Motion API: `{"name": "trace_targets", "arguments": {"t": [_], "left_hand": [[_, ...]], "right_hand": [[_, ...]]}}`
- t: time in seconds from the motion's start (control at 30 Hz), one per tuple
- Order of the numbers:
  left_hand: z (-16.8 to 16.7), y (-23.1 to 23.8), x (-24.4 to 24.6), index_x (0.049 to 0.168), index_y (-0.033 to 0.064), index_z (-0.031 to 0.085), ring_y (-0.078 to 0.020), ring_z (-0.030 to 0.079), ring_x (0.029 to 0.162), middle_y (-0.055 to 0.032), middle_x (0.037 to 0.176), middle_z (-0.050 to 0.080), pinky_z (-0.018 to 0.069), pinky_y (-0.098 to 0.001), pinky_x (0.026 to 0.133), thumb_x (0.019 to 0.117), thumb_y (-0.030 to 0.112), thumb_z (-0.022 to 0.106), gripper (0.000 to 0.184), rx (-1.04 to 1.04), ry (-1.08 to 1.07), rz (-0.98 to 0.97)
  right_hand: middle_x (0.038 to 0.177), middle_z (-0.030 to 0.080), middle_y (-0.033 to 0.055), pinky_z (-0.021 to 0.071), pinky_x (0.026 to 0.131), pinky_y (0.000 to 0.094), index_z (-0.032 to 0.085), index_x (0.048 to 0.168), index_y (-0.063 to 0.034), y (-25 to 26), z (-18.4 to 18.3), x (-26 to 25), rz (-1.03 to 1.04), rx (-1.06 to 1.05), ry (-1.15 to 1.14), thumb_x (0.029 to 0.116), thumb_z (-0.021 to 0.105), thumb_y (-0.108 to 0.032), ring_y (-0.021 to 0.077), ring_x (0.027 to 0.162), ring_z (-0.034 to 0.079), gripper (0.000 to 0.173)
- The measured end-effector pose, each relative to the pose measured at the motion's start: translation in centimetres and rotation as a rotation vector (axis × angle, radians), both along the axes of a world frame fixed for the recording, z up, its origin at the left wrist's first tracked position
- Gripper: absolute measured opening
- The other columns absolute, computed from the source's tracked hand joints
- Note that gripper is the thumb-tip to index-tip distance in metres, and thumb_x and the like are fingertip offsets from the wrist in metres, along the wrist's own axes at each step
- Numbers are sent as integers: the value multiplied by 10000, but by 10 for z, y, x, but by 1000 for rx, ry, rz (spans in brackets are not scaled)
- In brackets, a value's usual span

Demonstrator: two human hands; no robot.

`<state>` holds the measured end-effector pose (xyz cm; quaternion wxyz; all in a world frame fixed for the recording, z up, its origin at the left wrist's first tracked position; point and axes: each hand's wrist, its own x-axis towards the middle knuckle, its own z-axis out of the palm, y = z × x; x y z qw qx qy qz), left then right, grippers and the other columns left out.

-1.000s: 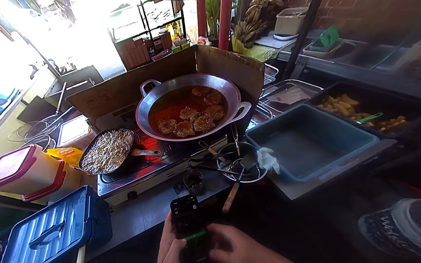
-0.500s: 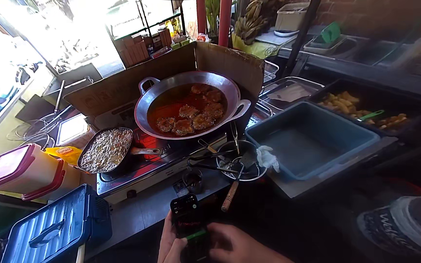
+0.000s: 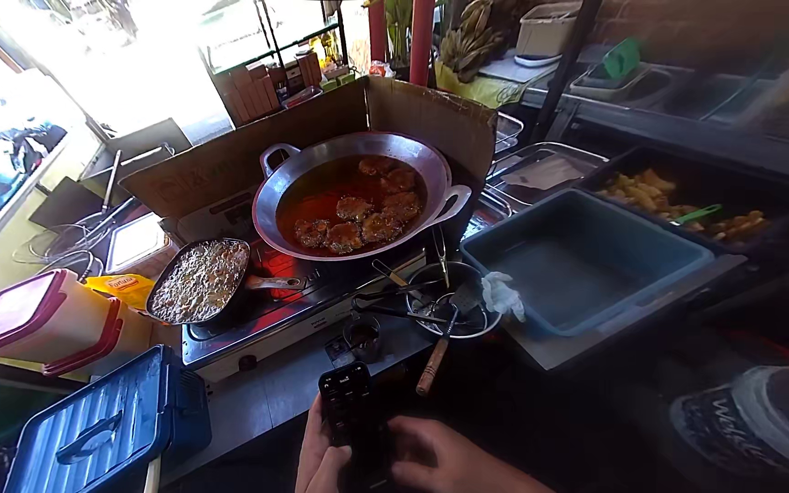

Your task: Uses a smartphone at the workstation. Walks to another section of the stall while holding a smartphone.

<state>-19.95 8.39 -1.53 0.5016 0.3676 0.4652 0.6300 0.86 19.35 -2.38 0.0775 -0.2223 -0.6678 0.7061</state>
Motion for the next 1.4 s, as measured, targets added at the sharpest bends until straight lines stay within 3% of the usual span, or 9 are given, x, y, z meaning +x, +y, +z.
{"name": "trace_targets", "arguments": {"t": [0.13,0.23,0.3,0.47,0.6,0.7,0.8,0.97,1.4], "left_hand": [[3,0,0,1579,-78,39,-279,548,1330,-237,1498,462,485,-440,1105,864,-73,404,803,8,-13,-12],[6,-1,-1,1576,-73,40,-272,556,1322,-230,1491,472,487,-439,1102,872,-78,404,793,16,-29,-26],[8,-1,0,1577,-74,38,-270,550,1329,-226,1499,465,483,-443,1105,872,-76,404,795,23,-30,-32],[12,2,4,1571,-74,33,-270,558,1320,-220,1484,480,485,-449,1102,863,-93,397,796,54,-61,-71],[13,5,8,1571,-76,27,-275,555,1320,-226,1482,478,481,-455,1105,864,-91,402,800,69,-74,-95],[15,6,10,1569,-73,18,-266,561,1312,-222,1470,488,482,-450,1101,865,-91,402,802,66,-75,-105],[15,6,11,1569,-65,13,-274,566,1305,-223,1464,490,488,-456,1093,858,-100,396,809,58,-95,-106],[14,8,13,1566,-69,28,-273,573,1296,-217,1461,495,501,-457,1078,862,-85,414,803,63,-80,-114],[15,14,20,1565,-80,22,-275,576,1295,-225,1458,500,500,-462,1080,874,-62,426,801,56,-64,-127]], "right_hand": [[1069,726,16,611,826,337,628,1321,-125,6,5,6,-98,94,-4,992,684,-381,126,915,711,421],[905,737,8,613,717,308,708,1050,-95,12,12,12,-357,205,172,1033,632,-309,116,791,708,228],[860,739,17,612,706,287,715,998,-71,19,18,17,-436,239,256,1061,588,-247,119,759,706,226],[1009,750,44,635,767,322,704,1148,-71,30,28,19,-406,331,295,1100,427,-164,160,849,724,296],[1243,687,-12,589,776,263,702,1248,-180,26,28,7,-518,697,227,1036,586,-306,83,988,666,272],[1402,602,31,536,1029,398,709,1270,-241,20,29,1,-498,899,190,979,649,-406,161,1248,587,340],[1499,521,73,457,1105,435,699,1268,-325,16,27,-2,-418,1015,175,951,661,-464,222,1363,495,348],[1533,489,88,391,1179,457,702,1256,-356,17,28,0,-329,1119,176,950,659,-500,272,1446,412,341],[1529,496,88,386,1178,454,704,1255,-341,22,25,11,-311,1122,186,939,668,-541,270,1436,422,376]]}}
